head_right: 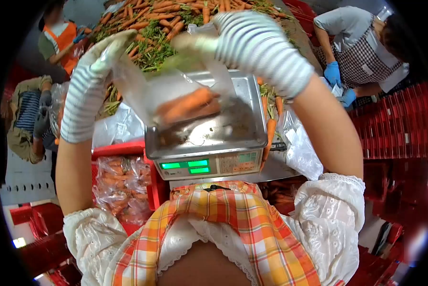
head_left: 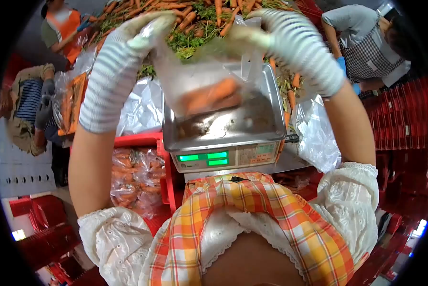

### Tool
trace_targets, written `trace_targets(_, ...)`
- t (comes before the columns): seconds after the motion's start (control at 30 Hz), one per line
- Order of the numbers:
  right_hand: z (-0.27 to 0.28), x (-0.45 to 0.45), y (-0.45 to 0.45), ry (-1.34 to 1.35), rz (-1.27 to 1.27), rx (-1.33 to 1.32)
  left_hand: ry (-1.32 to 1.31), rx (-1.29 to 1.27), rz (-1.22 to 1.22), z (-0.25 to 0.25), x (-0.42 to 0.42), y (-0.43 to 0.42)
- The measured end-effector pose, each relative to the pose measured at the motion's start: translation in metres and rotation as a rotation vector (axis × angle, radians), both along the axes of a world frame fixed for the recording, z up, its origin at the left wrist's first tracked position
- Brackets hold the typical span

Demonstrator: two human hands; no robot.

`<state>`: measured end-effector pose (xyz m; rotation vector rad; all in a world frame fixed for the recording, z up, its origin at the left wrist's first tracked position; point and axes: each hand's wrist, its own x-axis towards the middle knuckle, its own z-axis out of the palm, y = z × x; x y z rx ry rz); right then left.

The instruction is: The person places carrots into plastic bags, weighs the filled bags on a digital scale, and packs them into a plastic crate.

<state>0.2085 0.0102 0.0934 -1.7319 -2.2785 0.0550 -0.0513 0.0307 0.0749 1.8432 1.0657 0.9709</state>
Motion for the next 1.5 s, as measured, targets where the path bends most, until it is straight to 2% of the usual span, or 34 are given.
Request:
trace_targets(0.03, -0.008, -0.005, -0.008, -0.012, 0.068, 0.077, -0.101, 0.102, -0.006, -0.005, -0.001, 0.002)
trace_targets(0.07, -0.006, -0.008, -0.003, -0.173, 0.047, -0.079, -0.15, -0.025, -0.003, 0.001, 0.001, -0.009)
trace_targets(0.1, -0.003, -0.007, 0.005, -0.332, 0.025, -0.236, -0.147, -0.014, -0.016, 0.002, 0.0, -0.012)
trace_targets(0.13, -0.019, 0.002, 0.014, -0.287, 0.042, -0.114, -0.26, -0.112, -0.024, -0.001, -0.002, -0.012)
trace_targets(0.17, -0.017, 0.011, 0.019, -0.289, 0.037, -0.106, -0.375, -0.211, -0.029, -0.005, -0.006, -0.013)
trace_targets(0.23, -0.013, 0.021, 0.025, 0.824, 0.386, -0.221, -0.395, -0.234, -0.061, -0.01, -0.008, -0.012)
trace_targets(0.27, -0.005, 0.018, 0.014, 1.397, 0.378, -0.465, -0.486, -0.29, -0.207, -0.012, -0.005, -0.011)
trace_targets(0.3, -0.001, 0.022, 0.026, 1.516, 0.787, -0.731, -0.575, -0.347, -0.354, -0.015, -0.003, -0.009)
trace_targets(0.33, -0.004, 0.016, 0.017, 1.263, 0.732, -0.365, -0.638, -0.435, -0.49, -0.019, -0.002, -0.006)
trace_targets(0.37, -0.003, 0.002, 0.002, 0.99, 0.661, -0.015, -0.639, -0.428, -0.491, -0.016, 0.004, -0.007)
trace_targets(0.43, -0.026, -0.014, -0.005, 0.434, 0.81, 0.303, -0.567, -0.386, -0.379, -0.011, 0.025, -0.015)
trace_targets(0.47, -0.016, -0.029, -0.015, 0.116, 0.764, 0.311, -0.522, -0.36, -0.284, -0.015, 0.038, -0.017)
trace_targets(0.5, -0.031, -0.033, -0.022, 0.075, 0.616, 0.372, -0.545, -0.338, -0.266, -0.023, 0.053, -0.015)
trace_targets(0.57, -0.045, -0.026, -0.009, 0.217, 0.672, 0.391, -0.685, -0.444, -0.26, -0.03, 0.062, -0.018)
trace_targets(0.6, -0.031, -0.018, -0.017, 0.523, 0.633, -0.095, -0.552, -0.453, -0.283, -0.031, 0.061, -0.019)
trace_targets(0.63, -0.041, -0.002, -0.009, 1.128, 0.459, -0.568, -0.419, -0.456, -0.306, -0.033, 0.056, -0.016)
trace_targets(0.67, -0.055, 0.004, -0.004, 1.458, 0.415, -0.656, -0.269, -0.414, -0.269, -0.049, 0.046, -0.005)
trace_targets(0.7, -0.071, 0.008, -0.002, 1.793, 0.361, -0.725, -0.155, -0.275, -0.105, -0.044, 0.049, -0.011)
trace_targets(0.73, -0.096, 0.009, -0.004, 1.5, 0.257, -0.648, -0.238, -0.428, -0.053, -0.048, 0.044, -0.008)
trace_targets(0.77, -0.109, 0.009, -0.013, 1.195, 0.351, -0.494, -0.675, -0.736, -0.2, -0.068, 0.03, 0.0)
trace_targets(0.8, -0.123, 0.01, -0.021, 0.906, 0.41, -0.308, -0.858, -0.78, -0.171, -0.077, 0.033, -0.001)
trace_targets(0.83, -0.118, 0.004, -0.039, 0.645, 0.503, -0.23, -0.673, -0.409, -0.216, -0.09, 0.031, 0.009)
trace_targets(0.87, -0.113, -0.001, -0.056, 0.403, 0.595, -0.124, -0.974, -0.768, -0.169, -0.089, 0.019, 0.024)
trace_targets(0.9, -0.148, -0.014, -0.045, 0.651, 0.776, 0.173, -0.976, -0.792, -0.198, -0.106, 0.001, 0.037)
trace_targets(0.93, -0.139, -0.016, -0.042, 0.701, 0.757, -0.013, -0.95, -0.81, -0.206, -0.124, -0.007, 0.043)
trace_targets(0.97, -0.125, -0.017, -0.047, 1.259, 0.708, -0.215, -0.382, -0.252, -0.372, -0.121, -0.001, 0.038)
trace_targets(1.0, -0.095, -0.007, -0.064, 1.482, 0.294, -0.541, 0.061, 0.379, -0.305, -0.119, 0.003, 0.032)
trace_targets(1.03, -0.115, -0.021, -0.05, 1.864, 0.321, -0.257, 0.147, 0.455, -0.249, -0.119, 0.026, 0.029)
trace_targets(1.07, -0.095, -0.008, -0.064, 1.868, 0.231, -0.331, 0.114, 0.32, -0.277, -0.12, 0.064, 0.029)
trace_targets(1.1, -0.132, -0.015, -0.027, 1.687, 0.498, -0.129, 0.066, 0.168, -0.314, -0.12, 0.099, 0.024)
trace_targets(1.13, -0.159, -0.025, 0.012, 1.111, 0.743, 0.742, 0.05, 0.072, -0.367, -0.123, 0.133, 0.018)
trace_targets(1.2, -0.142, -0.016, -0.021, 1.338, 0.377, 0.058, 0.051, 0.019, -0.481, -0.124, 0.18, 0.011)
trace_targets(1.3, -0.146, -0.004, -0.04, 1.372, 0.17, 0.021, 0.086, 0.02, -0.612, -0.129, 0.23, 0.001)
trace_targets(1.5, -0.155, 0.011, -0.061, 1.378, 0.031, 0.041, 0.175, 0.108, -0.761, -0.148, 0.293, -0.013)
